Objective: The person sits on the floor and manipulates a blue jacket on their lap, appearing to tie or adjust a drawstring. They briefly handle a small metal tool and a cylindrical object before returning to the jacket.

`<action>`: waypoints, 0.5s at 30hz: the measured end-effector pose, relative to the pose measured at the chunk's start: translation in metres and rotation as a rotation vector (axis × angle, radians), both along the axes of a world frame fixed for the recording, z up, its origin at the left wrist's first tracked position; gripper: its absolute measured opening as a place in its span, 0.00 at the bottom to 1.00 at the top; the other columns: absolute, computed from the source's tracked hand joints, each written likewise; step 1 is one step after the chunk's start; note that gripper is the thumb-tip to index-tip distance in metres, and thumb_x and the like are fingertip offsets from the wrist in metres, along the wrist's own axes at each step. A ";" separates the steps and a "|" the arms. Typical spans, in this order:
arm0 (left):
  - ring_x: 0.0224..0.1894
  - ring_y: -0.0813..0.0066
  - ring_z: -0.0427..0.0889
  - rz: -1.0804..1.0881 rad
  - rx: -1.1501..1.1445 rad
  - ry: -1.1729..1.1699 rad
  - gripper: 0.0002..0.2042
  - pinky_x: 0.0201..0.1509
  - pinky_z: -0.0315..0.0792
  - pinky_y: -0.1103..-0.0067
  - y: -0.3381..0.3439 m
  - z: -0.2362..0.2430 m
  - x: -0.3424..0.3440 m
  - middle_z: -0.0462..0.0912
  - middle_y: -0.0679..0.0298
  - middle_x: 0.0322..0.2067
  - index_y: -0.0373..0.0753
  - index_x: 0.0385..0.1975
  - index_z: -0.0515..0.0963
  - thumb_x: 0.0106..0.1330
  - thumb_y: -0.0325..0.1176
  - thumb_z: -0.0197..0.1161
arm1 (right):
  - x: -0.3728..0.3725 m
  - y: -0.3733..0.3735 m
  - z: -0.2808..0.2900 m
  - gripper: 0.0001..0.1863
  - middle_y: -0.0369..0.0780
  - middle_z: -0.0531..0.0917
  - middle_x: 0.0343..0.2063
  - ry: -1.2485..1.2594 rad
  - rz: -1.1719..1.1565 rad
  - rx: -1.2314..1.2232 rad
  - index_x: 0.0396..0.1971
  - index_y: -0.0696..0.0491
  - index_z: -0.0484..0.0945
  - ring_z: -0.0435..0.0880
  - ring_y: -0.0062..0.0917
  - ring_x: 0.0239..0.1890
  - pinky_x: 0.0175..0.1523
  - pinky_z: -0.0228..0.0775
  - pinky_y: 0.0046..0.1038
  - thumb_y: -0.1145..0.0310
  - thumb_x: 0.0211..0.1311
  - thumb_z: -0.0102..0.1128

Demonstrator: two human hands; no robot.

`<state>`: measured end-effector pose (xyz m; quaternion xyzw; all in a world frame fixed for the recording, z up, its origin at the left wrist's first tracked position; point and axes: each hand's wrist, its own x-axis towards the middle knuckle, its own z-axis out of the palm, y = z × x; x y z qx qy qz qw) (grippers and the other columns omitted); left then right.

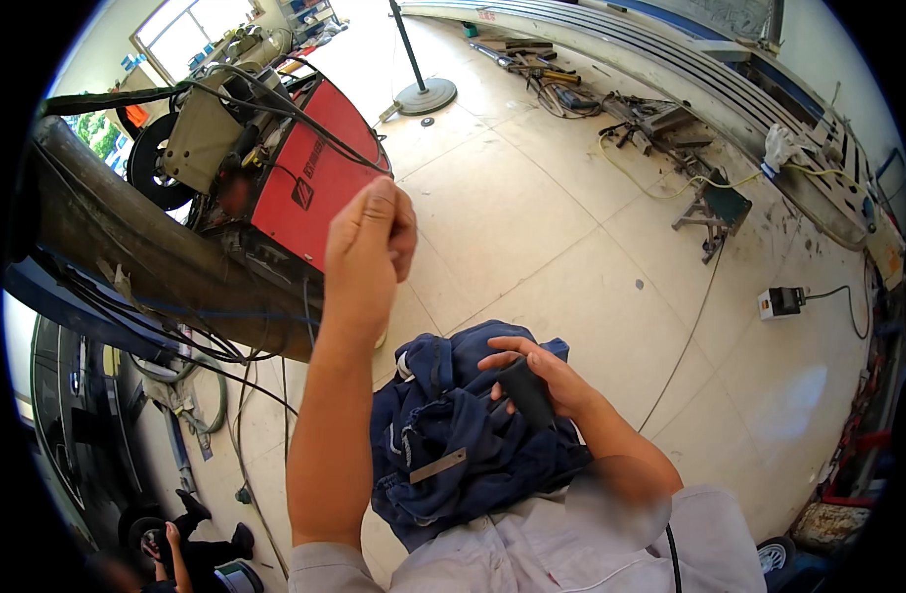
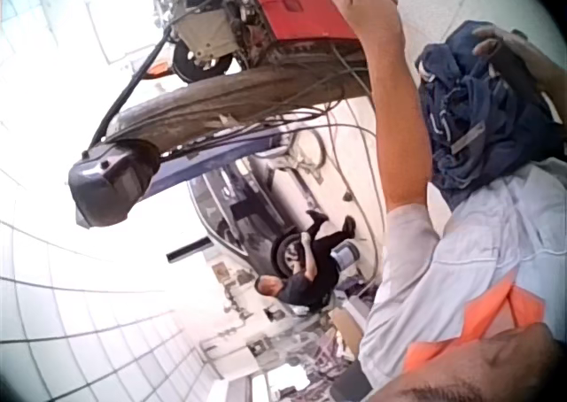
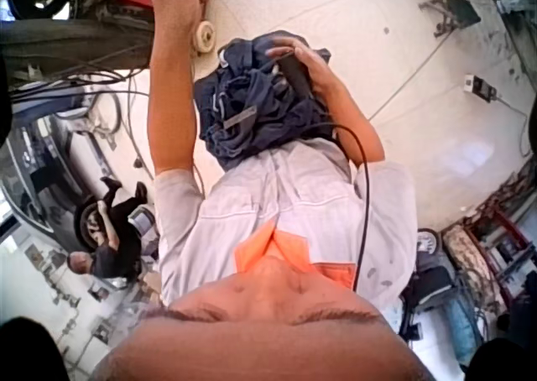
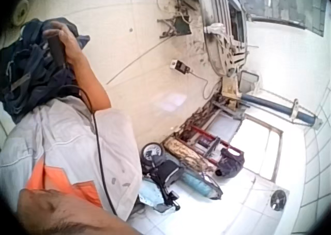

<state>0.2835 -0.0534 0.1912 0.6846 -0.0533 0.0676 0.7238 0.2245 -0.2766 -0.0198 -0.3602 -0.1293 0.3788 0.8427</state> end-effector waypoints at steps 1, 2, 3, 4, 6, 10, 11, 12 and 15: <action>0.17 0.89 0.51 -0.015 -0.053 -0.036 0.17 0.18 0.45 0.85 0.005 0.011 0.004 0.56 0.76 0.18 0.43 0.29 0.65 0.82 0.43 0.44 | 0.000 -0.002 -0.004 0.46 0.50 0.74 0.61 0.017 0.008 -0.006 0.70 0.56 0.58 0.85 0.33 0.46 0.44 0.84 0.28 0.38 0.65 0.60; 0.17 0.89 0.50 0.006 -0.080 -0.041 0.16 0.18 0.45 0.85 0.006 0.025 0.005 0.55 0.76 0.19 0.43 0.29 0.65 0.82 0.43 0.44 | 0.000 -0.004 -0.010 0.45 0.49 0.74 0.61 0.015 0.002 -0.005 0.70 0.56 0.58 0.85 0.33 0.47 0.45 0.83 0.28 0.38 0.66 0.60; 0.18 0.89 0.49 0.017 -0.115 -0.045 0.16 0.18 0.44 0.85 0.003 0.038 0.008 0.55 0.76 0.19 0.44 0.29 0.64 0.82 0.43 0.44 | 0.000 -0.010 -0.018 0.45 0.49 0.75 0.61 0.012 -0.014 -0.010 0.70 0.55 0.59 0.85 0.32 0.47 0.45 0.83 0.28 0.38 0.66 0.60; 0.18 0.89 0.49 0.030 -0.108 -0.083 0.16 0.18 0.44 0.85 0.005 0.052 0.008 0.54 0.76 0.18 0.44 0.29 0.65 0.82 0.43 0.44 | -0.001 -0.011 -0.021 0.45 0.49 0.75 0.60 0.009 -0.018 -0.005 0.70 0.55 0.59 0.85 0.32 0.47 0.46 0.83 0.28 0.38 0.66 0.60; 0.18 0.89 0.48 0.039 -0.102 -0.131 0.16 0.17 0.44 0.86 0.011 0.077 0.009 0.54 0.76 0.18 0.43 0.30 0.65 0.83 0.42 0.43 | -0.002 -0.015 -0.021 0.44 0.47 0.77 0.59 -0.061 0.101 -0.007 0.70 0.54 0.59 0.86 0.30 0.47 0.50 0.81 0.28 0.39 0.66 0.60; 0.17 0.89 0.47 -0.018 -0.102 -0.188 0.15 0.17 0.44 0.85 0.023 0.107 0.011 0.53 0.75 0.18 0.42 0.31 0.65 0.83 0.40 0.43 | -0.008 -0.019 -0.029 0.40 0.45 0.80 0.56 -0.231 0.266 -0.108 0.69 0.54 0.63 0.84 0.27 0.49 0.58 0.73 0.27 0.40 0.69 0.57; 0.17 0.88 0.48 -0.020 -0.099 -0.200 0.15 0.17 0.44 0.85 0.030 0.113 0.011 0.54 0.75 0.18 0.42 0.31 0.66 0.83 0.40 0.44 | -0.012 -0.017 -0.033 0.42 0.45 0.80 0.55 -0.280 0.276 -0.166 0.68 0.55 0.64 0.84 0.28 0.50 0.59 0.72 0.29 0.38 0.67 0.58; 0.17 0.88 0.48 -0.015 -0.091 -0.211 0.15 0.17 0.44 0.85 0.040 0.119 0.009 0.54 0.75 0.18 0.41 0.31 0.66 0.82 0.40 0.44 | -0.018 -0.013 -0.033 0.41 0.45 0.80 0.54 -0.378 0.224 -0.193 0.67 0.55 0.66 0.83 0.28 0.51 0.60 0.71 0.29 0.37 0.68 0.56; 0.17 0.88 0.49 -0.062 -0.156 -0.213 0.14 0.17 0.45 0.84 0.071 0.127 0.011 0.55 0.74 0.19 0.40 0.32 0.67 0.82 0.39 0.44 | -0.042 -0.019 -0.045 0.40 0.45 0.81 0.54 -0.051 0.143 -0.105 0.67 0.55 0.65 0.83 0.29 0.52 0.60 0.72 0.29 0.37 0.69 0.54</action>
